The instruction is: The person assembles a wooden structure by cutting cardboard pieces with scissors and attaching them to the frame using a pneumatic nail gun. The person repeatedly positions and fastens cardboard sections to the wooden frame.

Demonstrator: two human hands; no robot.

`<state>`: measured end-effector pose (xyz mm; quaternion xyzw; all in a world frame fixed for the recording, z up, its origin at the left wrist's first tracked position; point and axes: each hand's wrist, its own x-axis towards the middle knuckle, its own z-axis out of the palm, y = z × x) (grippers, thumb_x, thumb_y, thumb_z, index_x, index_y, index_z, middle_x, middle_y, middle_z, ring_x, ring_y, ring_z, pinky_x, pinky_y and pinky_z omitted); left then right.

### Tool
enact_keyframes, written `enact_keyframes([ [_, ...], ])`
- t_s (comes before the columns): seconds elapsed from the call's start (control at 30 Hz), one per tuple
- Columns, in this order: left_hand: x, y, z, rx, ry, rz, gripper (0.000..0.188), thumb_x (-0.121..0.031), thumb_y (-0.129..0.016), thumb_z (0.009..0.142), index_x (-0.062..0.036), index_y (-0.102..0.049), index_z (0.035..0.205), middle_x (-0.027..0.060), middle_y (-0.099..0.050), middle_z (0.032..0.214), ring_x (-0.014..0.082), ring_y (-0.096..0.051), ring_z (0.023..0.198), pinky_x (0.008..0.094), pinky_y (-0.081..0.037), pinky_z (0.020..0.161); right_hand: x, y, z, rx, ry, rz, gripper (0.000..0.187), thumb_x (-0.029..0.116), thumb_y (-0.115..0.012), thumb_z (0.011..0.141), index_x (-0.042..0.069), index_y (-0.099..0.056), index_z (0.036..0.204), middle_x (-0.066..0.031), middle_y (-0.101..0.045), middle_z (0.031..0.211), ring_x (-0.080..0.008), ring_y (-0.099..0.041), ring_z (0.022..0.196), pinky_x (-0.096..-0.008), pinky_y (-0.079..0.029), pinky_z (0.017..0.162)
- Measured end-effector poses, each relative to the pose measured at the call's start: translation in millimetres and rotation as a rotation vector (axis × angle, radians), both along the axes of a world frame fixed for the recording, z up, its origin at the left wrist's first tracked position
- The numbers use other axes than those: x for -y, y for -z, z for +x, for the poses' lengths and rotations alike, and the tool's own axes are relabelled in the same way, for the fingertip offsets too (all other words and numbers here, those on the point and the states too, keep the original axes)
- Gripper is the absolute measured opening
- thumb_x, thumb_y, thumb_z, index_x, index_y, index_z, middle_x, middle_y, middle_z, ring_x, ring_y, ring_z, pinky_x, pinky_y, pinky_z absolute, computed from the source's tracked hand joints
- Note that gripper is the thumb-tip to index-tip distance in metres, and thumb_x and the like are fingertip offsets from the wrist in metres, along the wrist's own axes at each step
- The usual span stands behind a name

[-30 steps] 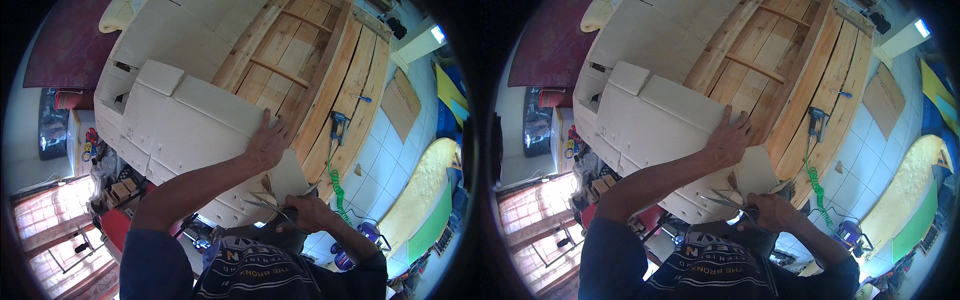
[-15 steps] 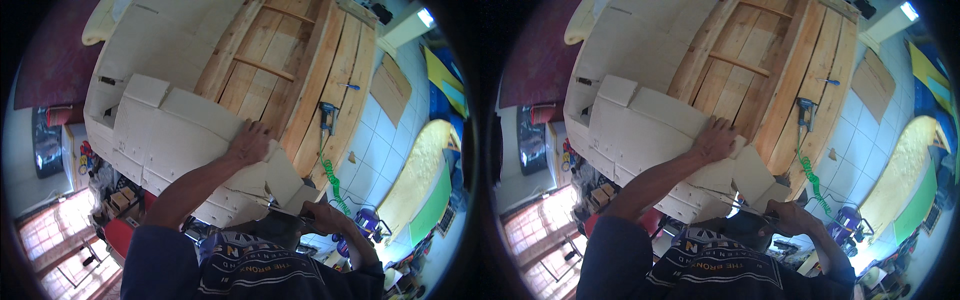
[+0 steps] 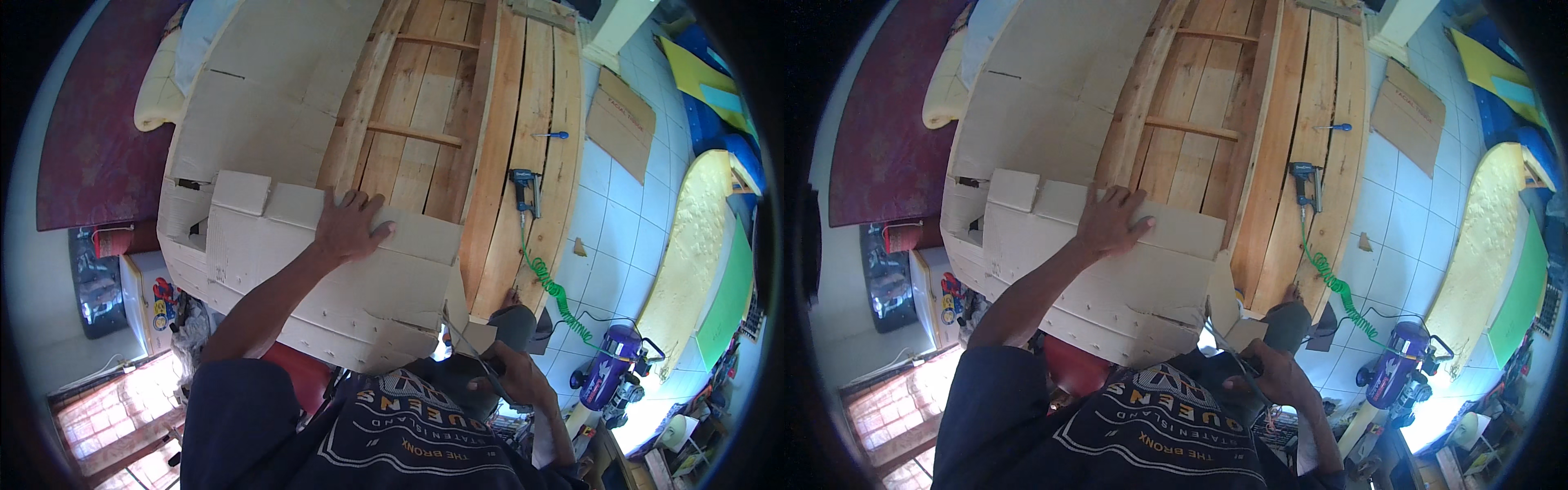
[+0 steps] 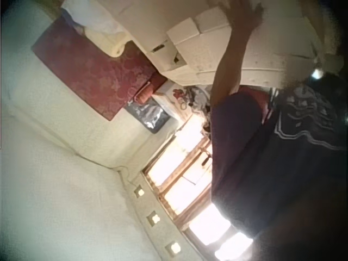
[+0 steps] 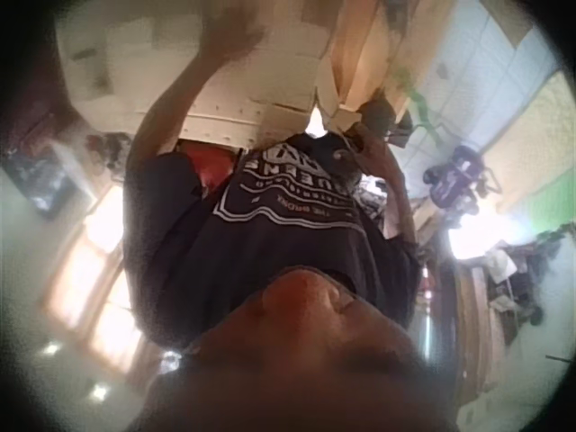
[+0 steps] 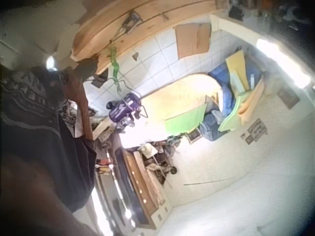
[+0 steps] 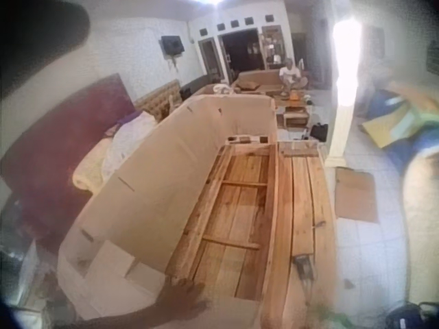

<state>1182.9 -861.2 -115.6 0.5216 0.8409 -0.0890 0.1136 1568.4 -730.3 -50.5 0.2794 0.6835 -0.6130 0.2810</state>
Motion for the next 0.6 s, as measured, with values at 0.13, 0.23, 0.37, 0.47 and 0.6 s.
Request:
enact_keyframes([
  [0.13,37,75,-8,0.360,-0.084,-0.279,0.066,-0.059,-0.046,0.102,-0.0050,-0.060,0.137,0.0243,-0.065,0.128,0.0381,-0.057,0.130,0.0611,-0.030,0.116,2,6,-36,-0.086,-0.067,-0.031,0.064,0.045,-0.090,0.079,0.001,-0.063,0.117,-0.0208,-0.075,0.103,-0.0345,-0.074,0.101,-0.0426,-0.056,0.086],
  [0.23,65,134,-2,0.623,-0.146,-0.442,0.067,-0.059,-0.042,0.104,-0.0006,-0.062,0.130,0.0260,-0.067,0.126,0.0399,-0.061,0.123,0.0561,-0.039,0.110,-1,11,-52,-0.055,0.001,0.015,0.063,0.043,-0.090,0.078,0.001,-0.064,0.117,-0.0208,-0.075,0.104,-0.0340,-0.074,0.101,-0.0427,-0.057,0.086],
  [0.37,65,132,-2,0.658,-0.186,-0.409,0.063,-0.056,-0.043,0.104,0.0008,-0.069,0.115,0.0281,-0.072,0.107,0.0408,-0.069,0.105,0.0518,-0.051,0.095,-2,9,-60,0.084,-0.069,-0.028,0.063,0.043,-0.091,0.077,0.002,-0.064,0.117,-0.0192,-0.075,0.102,-0.0338,-0.075,0.099,-0.0421,-0.057,0.086],
  [0.47,15,88,-19,0.425,-0.073,-0.145,0.057,-0.053,-0.050,0.103,0.0001,-0.072,0.100,0.0241,-0.074,0.091,0.0385,-0.072,0.088,0.0485,-0.056,0.083,-1,7,-68,-0.084,-0.177,0.010,0.054,0.040,-0.085,0.084,0.004,-0.062,0.117,-0.0176,-0.075,0.106,-0.0382,-0.073,0.100,-0.0472,-0.057,0.085],
  [0.6,-26,14,-30,0.223,-0.032,0.163,0.046,-0.044,-0.060,0.100,-0.0032,-0.072,0.082,0.0152,-0.071,0.071,0.0304,-0.070,0.063,0.0421,-0.057,0.062,1,7,-83,-0.062,-0.433,0.077,0.042,0.033,-0.079,0.088,0.006,-0.061,0.116,-0.0165,-0.075,0.109,-0.0398,-0.072,0.101,-0.0515,-0.057,0.083],
])
